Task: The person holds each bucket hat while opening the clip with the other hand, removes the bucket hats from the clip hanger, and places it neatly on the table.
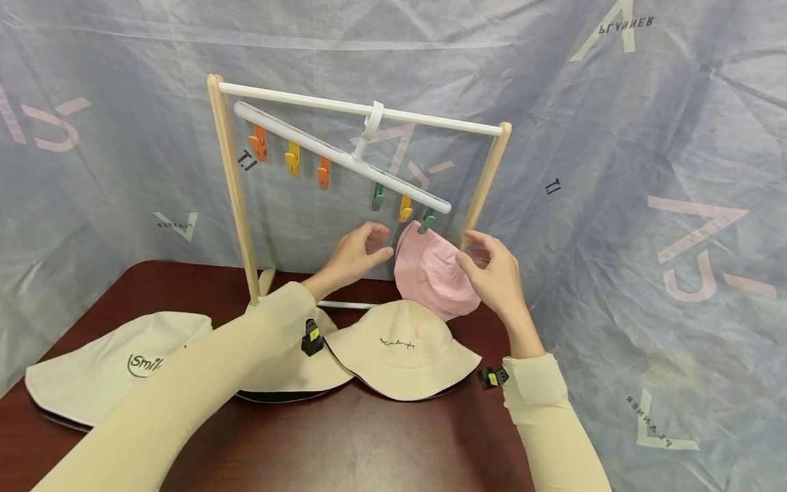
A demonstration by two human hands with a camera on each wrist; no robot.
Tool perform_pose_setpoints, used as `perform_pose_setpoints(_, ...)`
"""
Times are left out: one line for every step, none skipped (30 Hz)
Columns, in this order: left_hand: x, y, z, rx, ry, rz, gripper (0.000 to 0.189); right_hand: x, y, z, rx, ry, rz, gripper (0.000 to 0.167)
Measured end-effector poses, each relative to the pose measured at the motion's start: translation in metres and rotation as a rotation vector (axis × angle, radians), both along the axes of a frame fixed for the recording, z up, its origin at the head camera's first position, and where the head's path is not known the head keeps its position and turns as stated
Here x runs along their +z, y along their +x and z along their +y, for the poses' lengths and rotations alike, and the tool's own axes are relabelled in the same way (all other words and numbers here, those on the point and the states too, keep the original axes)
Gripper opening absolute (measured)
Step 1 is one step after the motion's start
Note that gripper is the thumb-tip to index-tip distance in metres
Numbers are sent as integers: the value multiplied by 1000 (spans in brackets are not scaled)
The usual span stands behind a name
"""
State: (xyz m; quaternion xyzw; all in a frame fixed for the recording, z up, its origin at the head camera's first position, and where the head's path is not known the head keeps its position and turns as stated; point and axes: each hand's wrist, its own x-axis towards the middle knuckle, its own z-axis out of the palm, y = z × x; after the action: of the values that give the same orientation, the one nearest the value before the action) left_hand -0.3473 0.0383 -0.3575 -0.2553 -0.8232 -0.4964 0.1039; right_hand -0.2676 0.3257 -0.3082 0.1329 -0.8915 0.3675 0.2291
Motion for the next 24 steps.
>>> perform_pose_setpoints(0, -1, 2, 2, 3, 1, 46, 0, 0, 0, -1, -3, -1, 50)
perform_pose_setpoints(0, -2, 5, 5, 7, 3, 46, 1, 0, 0, 2, -5, 0, 50)
perform_pose_setpoints(0, -3, 7, 7, 10, 5, 46, 1, 1, -1, 2, -5, 3, 50)
perform_pose_setpoints(-1, -4, 9, 10, 11, 10, 47, 1, 1, -1, 5, -4, 6, 50)
perform_pose_setpoints(-1, -5, 11, 11, 13, 14, 47, 2, 0, -2, 6, -9, 8, 49)
perform_pose_setpoints(-1, -7, 12, 14, 13, 17, 47, 2, 1, -2, 9, -11, 11, 49)
perform_pose_setpoints(-1, -8, 14, 17, 13, 21, 48, 2, 1, -3, 10, -13, 14, 49)
perform_pose_setpoints(-2, -9, 15, 17, 15, 22, 48, 2, 0, -3, 13, -14, 16, 49)
perform_pose_setpoints(-2, -10, 16, 18, 13, 23, 49, 2, 0, -4, 13, -18, 15, 49)
perform_pose_setpoints(-2, -12, 17, 18, 12, 22, 49, 2, 0, -5, 16, -23, 15, 49)
perform_pose_setpoints(-3, -13, 17, 17, 12, 19, 49, 2, 0, -5, 18, -28, 14, 49)
perform_pose_setpoints(-3, -14, 17, 17, 10, 16, 49, 2, 0, -6, 22, -29, 12, 50)
perform_pose_setpoints(-3, -15, 18, 15, 10, 12, 50, 1, 0, -6, 26, -32, 8, 50)
perform_pose_setpoints(-3, -16, 18, 14, 7, 12, 50, 1, -1, -7, 32, -38, 4, 50)
perform_pose_setpoints(-4, -17, 19, 14, 3, 13, 50, 1, -1, -7, 36, -41, 2, 50)
perform_pose_setpoints(-4, -18, 19, 13, -3, 14, 50, 0, -1, -8, 41, -44, 1, 50)
perform_pose_setpoints(-4, -19, 20, 12, -8, 15, 50, 0, -1, -8, 45, -47, -1, 50)
perform_pose_setpoints(-4, -20, 21, 11, -12, 17, 50, -1, -1, -8, 48, -51, -1, 50)
perform_pose_setpoints(-4, -21, 22, 11, -17, 19, 50, -1, -2, -9, 50, -55, 1, 50)
perform_pose_setpoints(-4, -22, 22, 11, -21, 21, 50, -2, -2, -9, 52, -58, 3, 50)
perform_pose_setpoints(-4, -23, 23, 10, -23, 21, 50, -2, -3, -9, 53, -61, 5, 49)
perform_pose_setpoints(-3, -23, 24, 10, -24, 22, 50, -2, -3, -9, 54, -64, 7, 49)
perform_pose_setpoints(-3, -24, 25, 9, -22, 21, 50, -2, -3, -9, 55, -67, 9, 49)
perform_pose_setpoints(-2, -24, 26, 9, -21, 23, 50, -3, -4, -9, 57, -68, 12, 49)
